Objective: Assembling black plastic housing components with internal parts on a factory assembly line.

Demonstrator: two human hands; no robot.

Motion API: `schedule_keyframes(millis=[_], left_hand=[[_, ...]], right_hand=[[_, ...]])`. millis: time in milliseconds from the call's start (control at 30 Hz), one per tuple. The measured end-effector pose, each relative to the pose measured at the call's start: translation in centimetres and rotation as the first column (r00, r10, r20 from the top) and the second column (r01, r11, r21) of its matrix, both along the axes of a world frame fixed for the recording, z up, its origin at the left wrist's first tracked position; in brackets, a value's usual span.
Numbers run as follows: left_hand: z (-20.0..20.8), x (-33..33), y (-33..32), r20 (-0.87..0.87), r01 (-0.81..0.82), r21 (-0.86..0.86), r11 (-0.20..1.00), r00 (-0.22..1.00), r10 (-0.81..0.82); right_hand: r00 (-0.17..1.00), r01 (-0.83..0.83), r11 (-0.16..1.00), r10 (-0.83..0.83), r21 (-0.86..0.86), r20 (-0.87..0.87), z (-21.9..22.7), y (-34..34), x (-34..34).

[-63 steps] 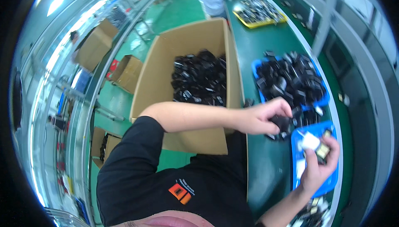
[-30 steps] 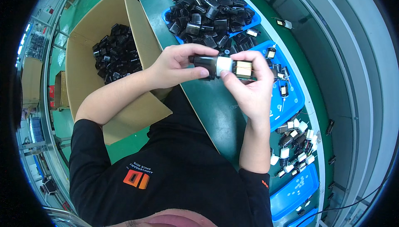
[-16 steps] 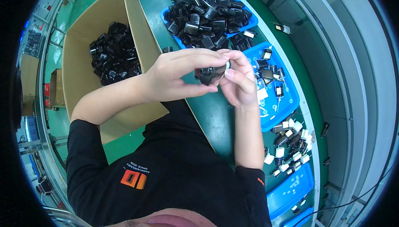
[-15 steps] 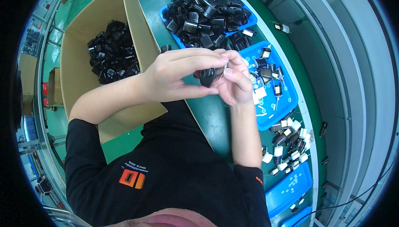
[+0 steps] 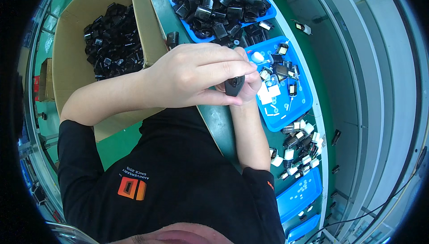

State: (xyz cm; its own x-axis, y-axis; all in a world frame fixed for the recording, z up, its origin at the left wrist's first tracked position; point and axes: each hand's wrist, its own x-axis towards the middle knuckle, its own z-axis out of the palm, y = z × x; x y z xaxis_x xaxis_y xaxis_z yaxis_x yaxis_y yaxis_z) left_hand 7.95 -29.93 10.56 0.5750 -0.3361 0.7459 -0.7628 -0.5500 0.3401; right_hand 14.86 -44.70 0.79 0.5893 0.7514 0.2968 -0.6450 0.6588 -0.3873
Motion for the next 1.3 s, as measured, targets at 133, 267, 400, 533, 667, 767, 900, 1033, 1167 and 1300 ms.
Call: schedule_keyframes(millis=[133, 267, 400, 533, 667, 767, 900, 1033, 1167, 1300], left_hand=[[0.1, 0.5, 1.2, -0.087, -0.008, 0.008, 1.0, 0.996, 0.009], [-0.3, 1.1, 1.8, 0.016, 0.004, -0.017, 1.0, 1.0, -0.003], [-0.3, 1.0, 2.1, 0.003, 0.016, 0.029, 0.999, 1.0, -0.016], [-0.1, 1.0, 1.8, -0.039, -0.176, 0.061, 0.982, 0.983, 0.179], [-1.6, 1.8, 2.0, -0.617, -0.06, -0.148, 0.987, 0.786, -0.045], [-1.7, 1.6, 1.3, -0.608, -0.074, -0.207, 0.976, 0.791, -0.069], [-1.5, 1.1, 1.9, -0.583, -0.122, -0.095, 0.988, 0.811, 0.044], [-1.9, 0.7, 2.2, -0.511, -0.146, -0.018, 0.989, 0.851, 0.116], [-1.8, 1.2, 1.6, -0.497, -0.043, -0.096, 0.994, 0.867, -0.01], [-2.1, 1.7, 2.1, -0.57, -0.026, -0.124, 0.992, 0.82, -0.05]], right_hand=[[0.999, -0.039, 0.998, 0.038, 0.05, 0.023, 1.8, 0.1, -0.4], [0.949, 0.307, 0.909, -0.27, -0.284, 0.161, 3.4, 0.8, -0.7], [0.539, 0.675, 0.721, -0.34, -0.154, 0.771, 4.3, -1.9, 0.5], [0.861, 0.417, 0.854, -0.262, -0.31, 0.436, 5.4, -1.6, -0.3], [0.922, 0.341, 0.895, -0.258, -0.288, 0.289, 5.1, -1.3, -0.2], [0.93, 0.323, 0.912, -0.257, -0.252, 0.262, 4.0, -0.4, -0.4], [0.892, 0.399, 0.894, -0.326, -0.206, 0.312, 3.0, 0.7, -1.3], [0.849, 0.486, 0.855, -0.411, -0.181, 0.333, 3.1, 1.3, -2.6], [0.811, 0.541, 0.832, -0.478, -0.124, 0.336, 3.3, 0.7, -2.7], [0.786, 0.578, 0.802, -0.498, -0.149, 0.368, 2.9, 0.6, -2.1]])
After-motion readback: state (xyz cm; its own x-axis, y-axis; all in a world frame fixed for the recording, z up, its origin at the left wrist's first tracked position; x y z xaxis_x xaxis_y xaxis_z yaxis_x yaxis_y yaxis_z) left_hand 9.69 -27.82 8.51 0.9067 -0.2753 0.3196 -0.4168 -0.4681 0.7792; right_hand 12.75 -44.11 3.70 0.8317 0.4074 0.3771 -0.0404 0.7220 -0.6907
